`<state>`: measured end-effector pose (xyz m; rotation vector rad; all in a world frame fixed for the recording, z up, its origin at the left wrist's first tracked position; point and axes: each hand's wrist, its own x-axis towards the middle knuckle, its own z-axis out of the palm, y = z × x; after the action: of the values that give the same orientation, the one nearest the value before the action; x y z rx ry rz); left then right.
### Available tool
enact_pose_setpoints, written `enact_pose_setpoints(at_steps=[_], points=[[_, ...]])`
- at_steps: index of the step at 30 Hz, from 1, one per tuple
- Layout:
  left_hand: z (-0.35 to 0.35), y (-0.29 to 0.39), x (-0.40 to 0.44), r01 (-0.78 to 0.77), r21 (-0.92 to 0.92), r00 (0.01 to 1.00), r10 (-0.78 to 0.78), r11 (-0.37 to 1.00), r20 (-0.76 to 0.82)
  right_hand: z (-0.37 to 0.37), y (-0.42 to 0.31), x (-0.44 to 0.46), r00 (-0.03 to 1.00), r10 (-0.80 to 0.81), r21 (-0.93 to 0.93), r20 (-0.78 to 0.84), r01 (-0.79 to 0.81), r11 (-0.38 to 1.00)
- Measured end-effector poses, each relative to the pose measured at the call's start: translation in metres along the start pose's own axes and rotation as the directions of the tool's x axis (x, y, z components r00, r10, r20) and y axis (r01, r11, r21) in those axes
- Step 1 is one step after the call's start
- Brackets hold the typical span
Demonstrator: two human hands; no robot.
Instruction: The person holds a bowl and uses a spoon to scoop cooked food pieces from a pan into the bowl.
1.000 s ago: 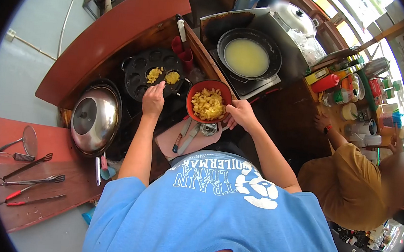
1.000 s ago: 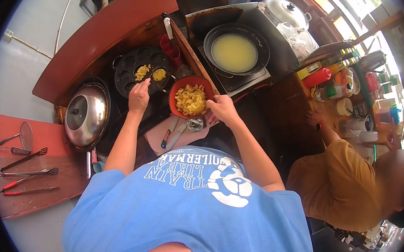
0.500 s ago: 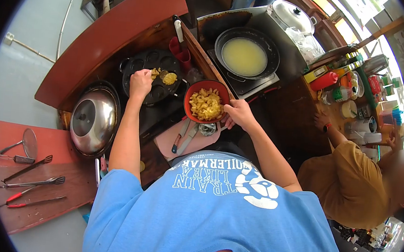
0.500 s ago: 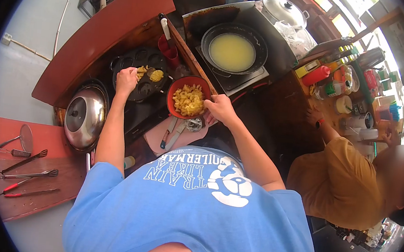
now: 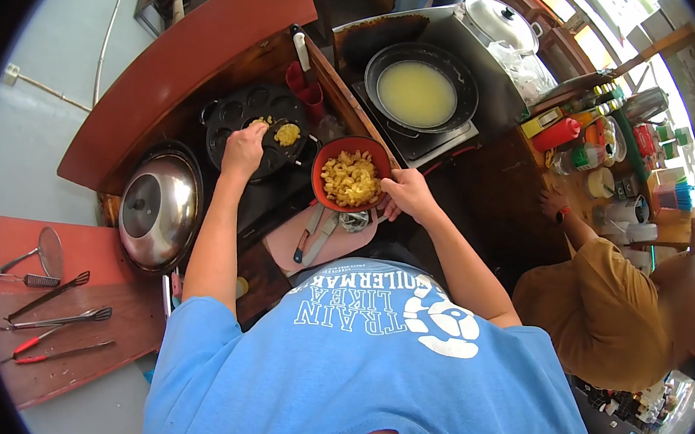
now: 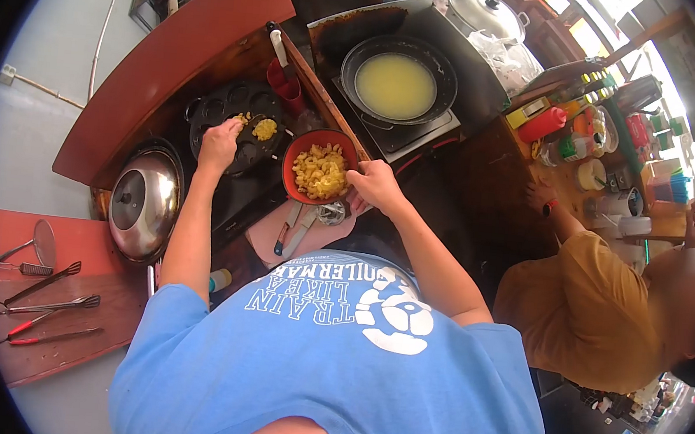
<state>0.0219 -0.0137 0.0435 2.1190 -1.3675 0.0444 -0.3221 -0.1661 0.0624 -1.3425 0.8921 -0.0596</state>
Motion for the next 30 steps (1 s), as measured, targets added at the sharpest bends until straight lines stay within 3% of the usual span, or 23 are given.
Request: enact_pose_setpoints(at_steps=[2, 4, 6, 7, 8, 11, 12, 14, 16, 18, 23, 30], points=[[-0.006, -0.002, 0.012, 0.144, 0.128, 0.986, -0.153, 0.981, 0.069, -0.001, 0.005, 0.003, 1.0, -0.006, -0.003, 0.003, 0.006, 1.0], [-0.003, -0.023, 0.024, 0.178, 0.13, 0.98, -0.188, 0.975, 0.067, -0.001, 0.006, 0.004, 1.0, -0.014, -0.008, 0.01, 0.014, 1.0], [-0.003, -0.032, 0.031, 0.386, -0.016, 0.917, -0.381, 0.923, 0.122, -0.001, 0.004, 0.003, 1.0, -0.007, -0.013, 0.006, 0.007, 1.0], [-0.011, -0.02, 0.031, 0.544, -0.145, 0.835, -0.518, 0.826, 0.186, -0.001, 0.003, 0.003, 1.0, -0.008, -0.014, 0.007, 0.008, 1.0], [-0.01, -0.025, 0.027, 0.543, -0.145, 0.836, -0.517, 0.827, 0.184, -0.001, 0.003, 0.002, 1.0, -0.01, -0.016, 0.008, 0.01, 1.0], [0.0, -0.042, 0.015, 0.71, -0.427, 0.691, -0.671, 0.56, 0.27, -0.002, 0.004, 0.004, 1.0, -0.011, -0.015, 0.011, 0.011, 1.0], [0.005, -0.043, 0.009, 0.71, -0.425, 0.692, -0.669, 0.561, 0.271, -0.003, 0.005, 0.004, 1.0, -0.009, -0.015, 0.017, 0.009, 1.0], [0.014, -0.047, -0.005, 0.72, -0.608, 0.617, -0.709, 0.335, 0.34, -0.003, 0.004, 0.003, 1.0, -0.008, -0.013, 0.018, 0.008, 1.0], [0.017, -0.042, -0.011, 0.737, -0.606, 0.593, -0.719, 0.301, 0.364, -0.002, 0.003, 0.003, 1.0, -0.006, -0.013, 0.023, 0.006, 1.0], [0.028, -0.049, -0.019, 0.717, -0.685, 0.521, -0.753, 0.13, 0.403, -0.003, 0.003, 0.003, 1.0, -0.001, -0.017, 0.02, 0.002, 1.0], [0.035, -0.041, -0.027, 0.649, -0.761, 0.483, -0.775, 0.005, 0.408, -0.001, 0.001, 0.004, 1.0, -0.003, -0.031, 0.027, 0.004, 1.0], [0.034, -0.037, -0.033, 0.593, -0.803, 0.444, -0.808, -0.058, 0.387, -0.001, -0.004, -0.001, 1.0, 0.002, -0.015, 0.02, -0.002, 1.0]])
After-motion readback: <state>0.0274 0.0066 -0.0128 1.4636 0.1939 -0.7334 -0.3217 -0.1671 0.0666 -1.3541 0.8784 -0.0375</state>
